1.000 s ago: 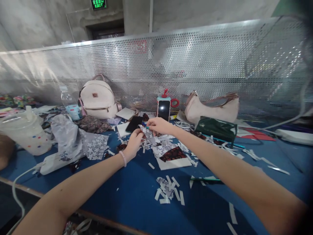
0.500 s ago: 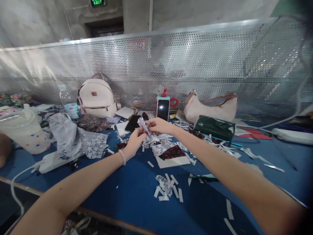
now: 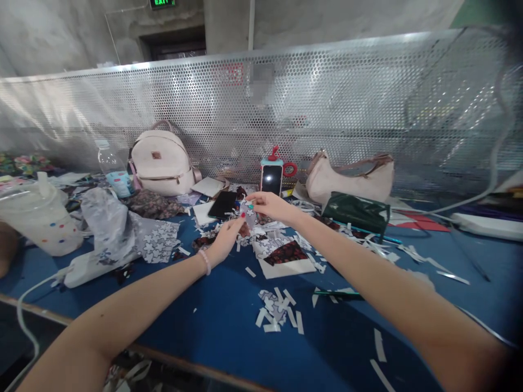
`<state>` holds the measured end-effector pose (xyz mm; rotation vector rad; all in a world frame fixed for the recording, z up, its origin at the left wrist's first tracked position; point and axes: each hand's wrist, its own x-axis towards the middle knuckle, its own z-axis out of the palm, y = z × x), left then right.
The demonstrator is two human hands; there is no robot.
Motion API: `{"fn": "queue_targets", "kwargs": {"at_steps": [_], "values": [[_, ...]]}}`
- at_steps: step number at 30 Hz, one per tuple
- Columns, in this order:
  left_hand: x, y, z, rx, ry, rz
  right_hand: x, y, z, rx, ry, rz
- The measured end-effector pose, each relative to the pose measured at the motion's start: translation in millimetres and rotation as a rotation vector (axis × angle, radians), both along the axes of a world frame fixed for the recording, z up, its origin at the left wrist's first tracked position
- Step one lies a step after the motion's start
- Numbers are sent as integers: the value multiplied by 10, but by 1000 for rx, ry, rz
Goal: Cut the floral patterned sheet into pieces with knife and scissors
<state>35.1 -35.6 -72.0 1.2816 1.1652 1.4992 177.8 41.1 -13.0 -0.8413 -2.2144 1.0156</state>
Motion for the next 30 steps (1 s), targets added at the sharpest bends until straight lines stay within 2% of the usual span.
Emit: {"fn": "queue_targets", "kwargs": {"at_steps": [4, 9, 17, 25, 29, 30], "values": [[-11, -50, 28, 60, 189, -114, -28, -50, 32, 13, 42, 15], [1, -106, 48, 138, 285, -151, -23, -104, 5, 28, 92, 48], [22, -122, 26, 203, 274, -89, 19, -164, -57, 64, 105, 103], [14, -149, 55, 202, 347, -104, 27, -220, -88, 170, 47, 83], [-11, -122, 36, 172, 411, -49, 228, -340, -37, 218, -50, 69], [-15, -116, 36, 164, 421, -35, 318, -375, -10, 257, -147, 50]]}}
